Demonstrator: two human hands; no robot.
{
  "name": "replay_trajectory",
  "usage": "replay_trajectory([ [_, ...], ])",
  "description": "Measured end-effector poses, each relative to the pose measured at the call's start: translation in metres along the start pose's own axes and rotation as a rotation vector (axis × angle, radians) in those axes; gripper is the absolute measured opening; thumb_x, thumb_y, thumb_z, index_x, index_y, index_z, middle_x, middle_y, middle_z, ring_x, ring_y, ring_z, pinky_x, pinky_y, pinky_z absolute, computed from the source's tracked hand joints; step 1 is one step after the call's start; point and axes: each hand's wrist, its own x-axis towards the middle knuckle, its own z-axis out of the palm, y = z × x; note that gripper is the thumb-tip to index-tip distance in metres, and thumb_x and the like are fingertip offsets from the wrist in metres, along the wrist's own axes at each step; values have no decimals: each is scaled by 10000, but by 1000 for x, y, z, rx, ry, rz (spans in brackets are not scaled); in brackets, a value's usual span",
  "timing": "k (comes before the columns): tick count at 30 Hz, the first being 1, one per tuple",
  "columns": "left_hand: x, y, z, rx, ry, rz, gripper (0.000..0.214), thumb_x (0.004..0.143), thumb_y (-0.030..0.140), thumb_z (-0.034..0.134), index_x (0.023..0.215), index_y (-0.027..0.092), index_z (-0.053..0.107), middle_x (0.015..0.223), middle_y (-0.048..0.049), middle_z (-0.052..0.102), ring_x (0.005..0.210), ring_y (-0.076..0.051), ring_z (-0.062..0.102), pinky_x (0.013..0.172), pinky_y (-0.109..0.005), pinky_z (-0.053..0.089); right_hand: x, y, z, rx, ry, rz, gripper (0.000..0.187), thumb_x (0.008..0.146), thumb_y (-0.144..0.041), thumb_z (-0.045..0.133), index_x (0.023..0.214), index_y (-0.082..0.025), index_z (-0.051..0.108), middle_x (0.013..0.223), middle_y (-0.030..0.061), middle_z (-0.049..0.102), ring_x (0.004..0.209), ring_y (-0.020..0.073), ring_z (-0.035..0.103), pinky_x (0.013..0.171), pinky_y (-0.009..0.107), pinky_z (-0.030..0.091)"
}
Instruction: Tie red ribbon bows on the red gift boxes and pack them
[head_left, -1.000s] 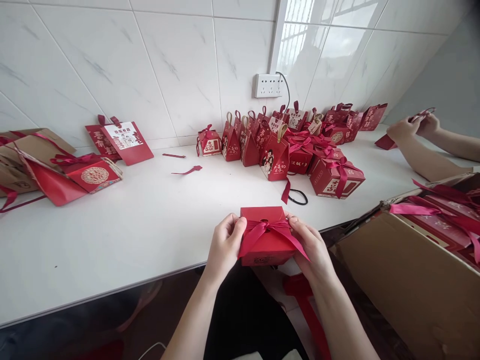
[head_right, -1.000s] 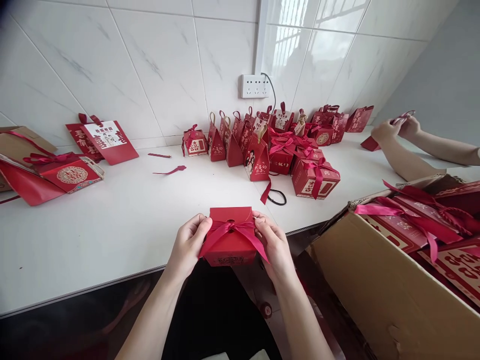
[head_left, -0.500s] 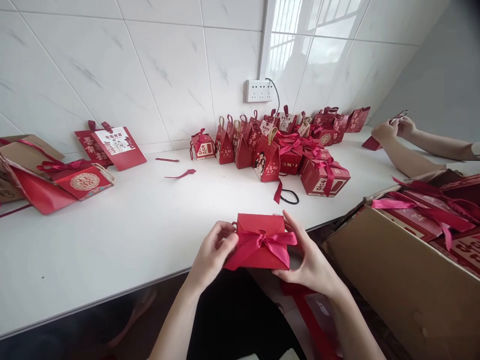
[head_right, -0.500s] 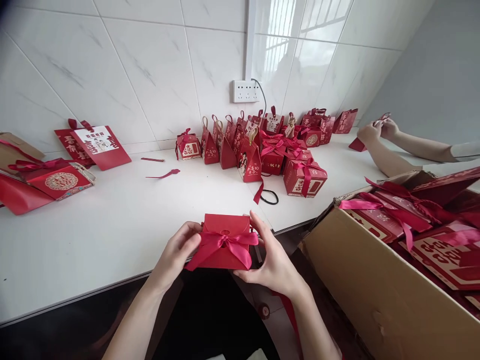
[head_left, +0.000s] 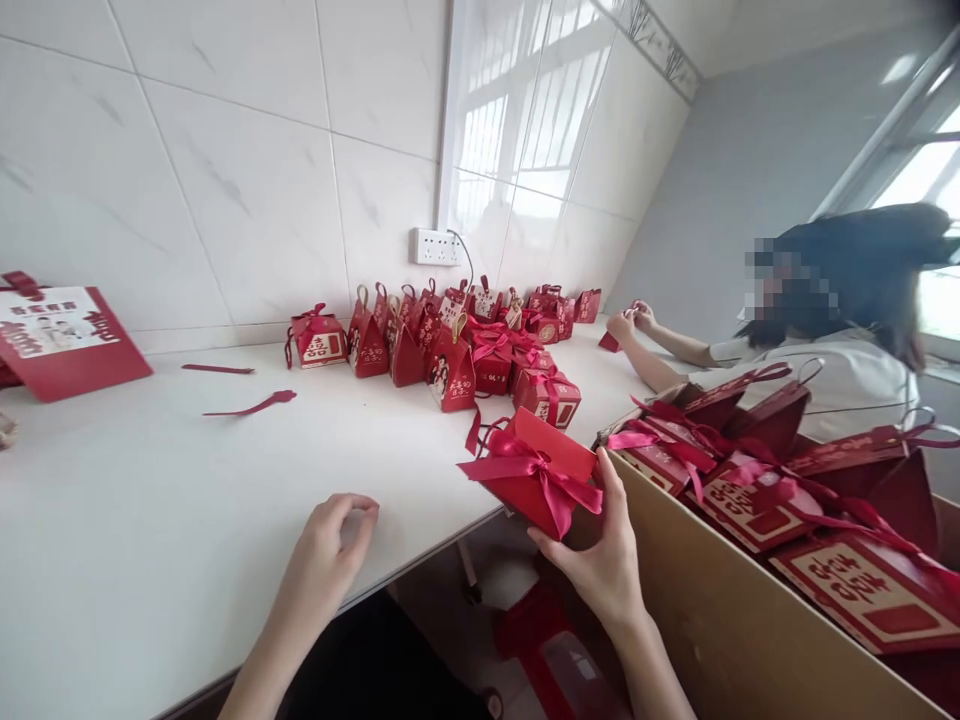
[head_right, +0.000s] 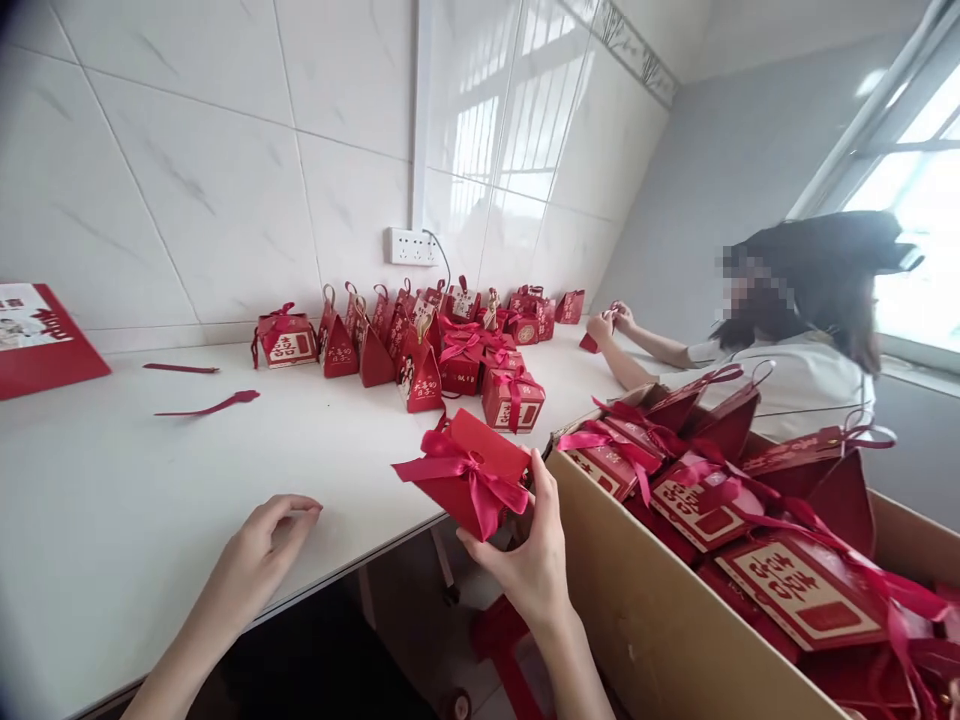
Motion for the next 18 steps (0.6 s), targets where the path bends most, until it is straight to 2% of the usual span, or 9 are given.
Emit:
replay_trajectory([
  [2,-3,-3,1,39,-4,42,312,831,459,423,830,220,623,943,-53,662,955,-247,606,814,-363,502,6,3,-1,-8,53,48,945,631,-411,759,1420,-241,267,1390,141,388,1289,353,391,976,506,437],
  [5,-5,-8,3,115,-35,74,327,863,445,381,851,230,627,983,-48,665,1001,-238,604,813,-352,518,14,3,-1,-15,62,74,930,653,-401,741,1424,-231,249,1399,150,373,1292,359,381,991,541,404],
  [8,-4,-12,8,263,-52,137,386,864,464,365,1000,225,636,1139,-66,641,1135,-264,554,900,-418,494,17,1,-9,-34,80,27,918,665,-408,729,1421,-248,235,1376,144,394,1261,352,419,968,539,422],
  [10,-2,-15,12,405,-69,233,479,839,498,398,1140,193,611,1268,-94,584,1264,-300,452,1009,-492,406,16,-2,-23,-83,84,-46,871,668,-412,723,1398,-262,272,1342,129,427,1225,346,456,956,534,431],
  [13,0,-20,20,577,-130,345,652,779,572,446,1265,150,550,1392,-117,474,1360,-328,312,1100,-551,251,14,-11,-64,-188,77,-121,761,669,-425,718,1326,-270,368,1280,110,479,1180,343,492,966,545,423],
  [15,2,-28,25,636,-168,379,734,725,606,483,1300,151,521,1430,-120,418,1371,-341,281,1114,-573,185,16,-18,-100,-252,131,-93,712,673,-448,709,1293,-275,404,1266,109,487,1159,345,509,944,541,446],
  [17,4,-38,31,649,-159,415,760,685,572,521,1315,147,505,1445,-128,392,1371,-358,273,1116,-589,130,21,-26,-138,-326,305,-23,690,683,-482,694,1283,-285,417,1277,120,480,1137,346,533,892,517,488],
  [18,4,-44,35,632,-136,436,740,680,525,530,1314,146,505,1445,-130,391,1368,-362,276,1118,-590,108,24,-30,-158,-377,432,-1,697,678,-500,696,1282,-284,422,1289,136,472,1139,350,535,880,504,494],
])
